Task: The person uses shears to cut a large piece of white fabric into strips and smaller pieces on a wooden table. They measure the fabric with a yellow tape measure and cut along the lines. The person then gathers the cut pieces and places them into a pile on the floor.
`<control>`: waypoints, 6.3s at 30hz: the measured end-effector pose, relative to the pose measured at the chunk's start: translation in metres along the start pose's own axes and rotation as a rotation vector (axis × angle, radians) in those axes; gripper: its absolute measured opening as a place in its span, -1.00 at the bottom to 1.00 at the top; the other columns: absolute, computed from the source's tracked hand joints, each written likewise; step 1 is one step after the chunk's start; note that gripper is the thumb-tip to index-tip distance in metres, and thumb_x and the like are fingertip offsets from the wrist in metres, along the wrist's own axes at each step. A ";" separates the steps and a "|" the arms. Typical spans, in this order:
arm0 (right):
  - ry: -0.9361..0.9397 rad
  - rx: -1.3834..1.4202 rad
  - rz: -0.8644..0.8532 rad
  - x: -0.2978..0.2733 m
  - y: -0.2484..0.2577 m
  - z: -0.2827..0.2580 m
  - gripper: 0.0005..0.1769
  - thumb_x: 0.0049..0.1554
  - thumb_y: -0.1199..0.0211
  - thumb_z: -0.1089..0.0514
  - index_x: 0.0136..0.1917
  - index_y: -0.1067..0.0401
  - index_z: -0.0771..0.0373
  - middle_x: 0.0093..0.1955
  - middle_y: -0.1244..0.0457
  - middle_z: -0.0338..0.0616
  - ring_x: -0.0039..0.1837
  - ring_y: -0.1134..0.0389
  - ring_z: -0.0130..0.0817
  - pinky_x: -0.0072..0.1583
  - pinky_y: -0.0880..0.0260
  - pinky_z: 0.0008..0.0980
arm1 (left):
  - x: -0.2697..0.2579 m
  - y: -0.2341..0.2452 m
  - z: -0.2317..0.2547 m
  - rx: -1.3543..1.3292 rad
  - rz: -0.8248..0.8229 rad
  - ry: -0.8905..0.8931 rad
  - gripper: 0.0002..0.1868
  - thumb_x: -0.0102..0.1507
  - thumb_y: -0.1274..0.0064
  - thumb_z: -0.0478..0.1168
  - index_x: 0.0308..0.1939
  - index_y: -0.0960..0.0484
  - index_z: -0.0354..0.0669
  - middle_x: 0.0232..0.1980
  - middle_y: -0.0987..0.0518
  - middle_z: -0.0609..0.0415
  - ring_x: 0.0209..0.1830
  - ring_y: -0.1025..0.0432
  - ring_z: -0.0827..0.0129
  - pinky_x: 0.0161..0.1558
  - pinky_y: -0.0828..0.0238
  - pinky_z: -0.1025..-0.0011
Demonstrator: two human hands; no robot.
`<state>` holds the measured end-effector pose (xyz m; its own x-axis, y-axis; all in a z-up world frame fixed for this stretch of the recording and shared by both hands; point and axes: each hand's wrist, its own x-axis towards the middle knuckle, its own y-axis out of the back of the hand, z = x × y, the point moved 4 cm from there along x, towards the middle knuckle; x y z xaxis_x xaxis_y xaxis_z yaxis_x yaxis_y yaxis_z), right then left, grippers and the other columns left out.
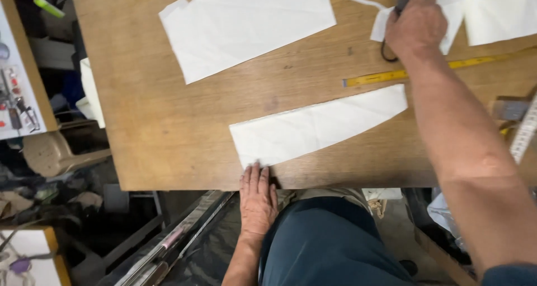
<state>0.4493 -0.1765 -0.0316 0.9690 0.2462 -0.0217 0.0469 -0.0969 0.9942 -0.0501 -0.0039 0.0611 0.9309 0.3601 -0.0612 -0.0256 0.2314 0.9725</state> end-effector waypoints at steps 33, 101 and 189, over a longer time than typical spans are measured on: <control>-0.797 1.853 -0.217 -0.404 0.049 -0.303 -0.76 0.25 -0.24 0.10 -0.22 -0.36 0.20 -0.30 -0.32 -0.13 -0.41 -0.20 -0.56 -0.46 -0.08 -0.59 | 0.041 0.018 -0.139 -1.613 -1.448 0.138 -0.60 0.32 -0.19 -0.03 0.09 -0.59 -0.24 -0.12 -0.70 -0.02 -0.08 -0.57 0.32 0.02 -0.48 0.35; -0.230 0.014 -0.055 -0.410 0.009 -0.262 0.33 -0.03 -0.05 -0.75 0.64 -0.07 0.25 0.70 0.06 0.04 0.68 0.07 0.15 0.60 0.18 0.26 | 0.183 0.094 -0.148 0.144 -1.499 0.042 -0.69 0.36 0.24 -0.13 0.11 -0.54 0.04 -0.20 -0.68 0.28 -0.09 -0.52 0.50 -0.09 -0.41 0.48; -0.205 0.147 -0.015 -0.417 0.007 -0.254 0.47 -0.07 -0.22 -0.70 0.65 0.09 0.44 0.70 0.11 0.17 0.69 0.13 0.25 0.60 0.23 0.32 | 0.108 0.083 -0.153 0.098 -1.568 0.042 -0.67 0.36 0.14 -0.03 0.16 -0.51 0.07 0.28 -0.60 0.21 0.30 -0.48 0.37 0.30 -0.36 0.38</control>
<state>-0.0164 -0.0348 0.0117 0.9962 0.0494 -0.0720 0.0817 -0.2376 0.9679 -0.0076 0.1925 0.1008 -0.0042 -0.1492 -0.9888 0.9433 0.3277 -0.0535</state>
